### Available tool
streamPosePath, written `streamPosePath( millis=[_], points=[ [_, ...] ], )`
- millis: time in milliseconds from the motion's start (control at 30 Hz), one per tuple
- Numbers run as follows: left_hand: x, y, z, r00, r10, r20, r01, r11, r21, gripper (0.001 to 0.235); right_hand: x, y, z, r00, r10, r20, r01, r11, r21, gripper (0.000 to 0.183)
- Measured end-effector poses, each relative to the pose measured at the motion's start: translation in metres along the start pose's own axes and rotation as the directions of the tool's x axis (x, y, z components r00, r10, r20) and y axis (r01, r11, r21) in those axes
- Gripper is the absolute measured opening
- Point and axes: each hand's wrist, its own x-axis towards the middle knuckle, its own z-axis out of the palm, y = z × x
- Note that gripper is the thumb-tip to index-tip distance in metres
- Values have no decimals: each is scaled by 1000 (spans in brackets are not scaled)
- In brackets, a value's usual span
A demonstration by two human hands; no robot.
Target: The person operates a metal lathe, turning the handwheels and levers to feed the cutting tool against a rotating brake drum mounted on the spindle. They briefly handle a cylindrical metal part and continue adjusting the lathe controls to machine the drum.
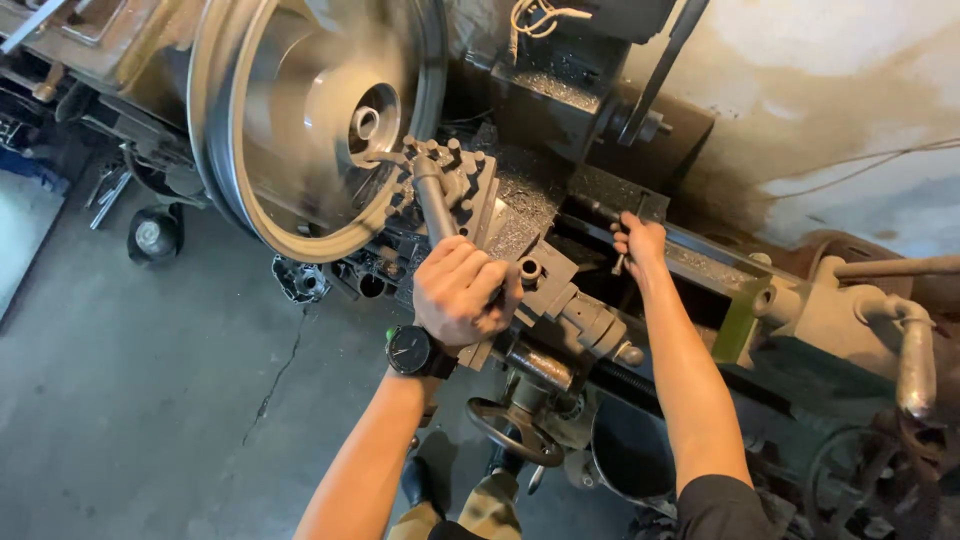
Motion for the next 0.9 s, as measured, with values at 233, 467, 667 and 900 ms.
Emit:
streamPosePath(
  millis=[233,467,667,900],
  points=[
    [1,8,4,998,-24,-60,27,998,52,14,3,11,-3,995,79,56,-88,979,183,19],
    [0,8,8,997,-29,-70,33,998,59,15,33,16,-13,966,254,44,-256,965,59,30],
    [-1,4,8,997,2,-73,2,998,60,16,-8,-20,7,963,-218,157,265,868,-419,23],
    [0,2,4,999,8,-35,-7,999,39,16,-127,-65,-11,956,-292,24,280,885,-372,20]
  ],
)
